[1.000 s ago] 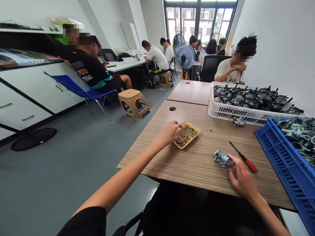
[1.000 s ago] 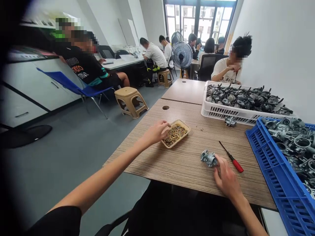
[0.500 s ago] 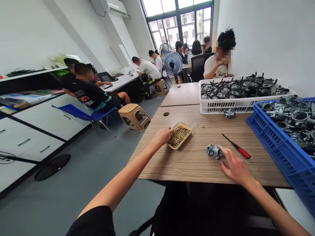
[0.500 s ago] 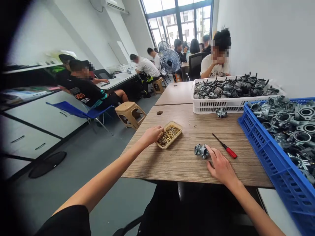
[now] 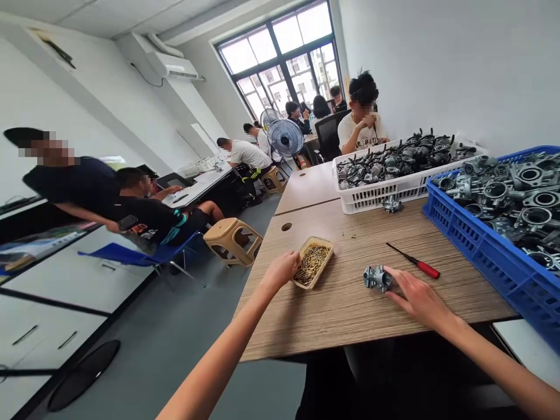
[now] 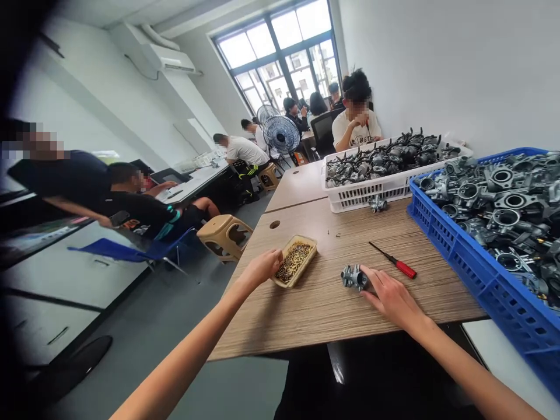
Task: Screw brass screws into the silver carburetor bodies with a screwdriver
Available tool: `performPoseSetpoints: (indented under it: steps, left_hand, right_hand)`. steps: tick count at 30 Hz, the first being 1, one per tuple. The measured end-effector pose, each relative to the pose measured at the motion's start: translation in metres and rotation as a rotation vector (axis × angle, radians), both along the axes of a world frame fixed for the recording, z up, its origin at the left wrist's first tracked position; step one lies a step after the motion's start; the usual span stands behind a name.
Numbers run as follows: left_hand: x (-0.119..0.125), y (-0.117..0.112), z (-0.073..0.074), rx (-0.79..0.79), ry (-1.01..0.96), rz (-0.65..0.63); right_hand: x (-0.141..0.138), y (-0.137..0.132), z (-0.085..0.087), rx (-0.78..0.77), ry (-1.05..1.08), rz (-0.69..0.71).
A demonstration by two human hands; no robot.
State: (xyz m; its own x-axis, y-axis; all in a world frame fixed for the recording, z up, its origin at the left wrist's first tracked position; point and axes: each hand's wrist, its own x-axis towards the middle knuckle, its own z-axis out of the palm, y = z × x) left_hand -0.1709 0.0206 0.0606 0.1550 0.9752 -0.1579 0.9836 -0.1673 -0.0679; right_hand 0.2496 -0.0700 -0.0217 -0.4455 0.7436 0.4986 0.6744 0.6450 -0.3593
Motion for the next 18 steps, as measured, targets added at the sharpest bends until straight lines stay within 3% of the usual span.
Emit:
performPoseSetpoints:
  steps: [5, 10, 14, 18]
  left_hand:
    - [-0.004, -0.002, 0.003, 0.045, 0.021, -0.068]
    - [0.007, -0.012, 0.017, 0.272, -0.072, -0.185]
    - [0.047, -0.034, 0.021, 0.347, -0.326, -0.279]
    - [0.102, -0.062, 0.005, 0.343, -0.62, -0.385]
  right_hand:
    - [-0.004, -0.003, 0.003, -0.021, 0.018, 0.017]
    - [-0.01, -0.002, 0.006, -0.091, 0.052, 0.006]
    - [-0.016, 0.0, 0.013, -0.212, 0.1, -0.04]
    - [-0.02, 0.002, 0.017, -0.315, 0.188, -0.074]
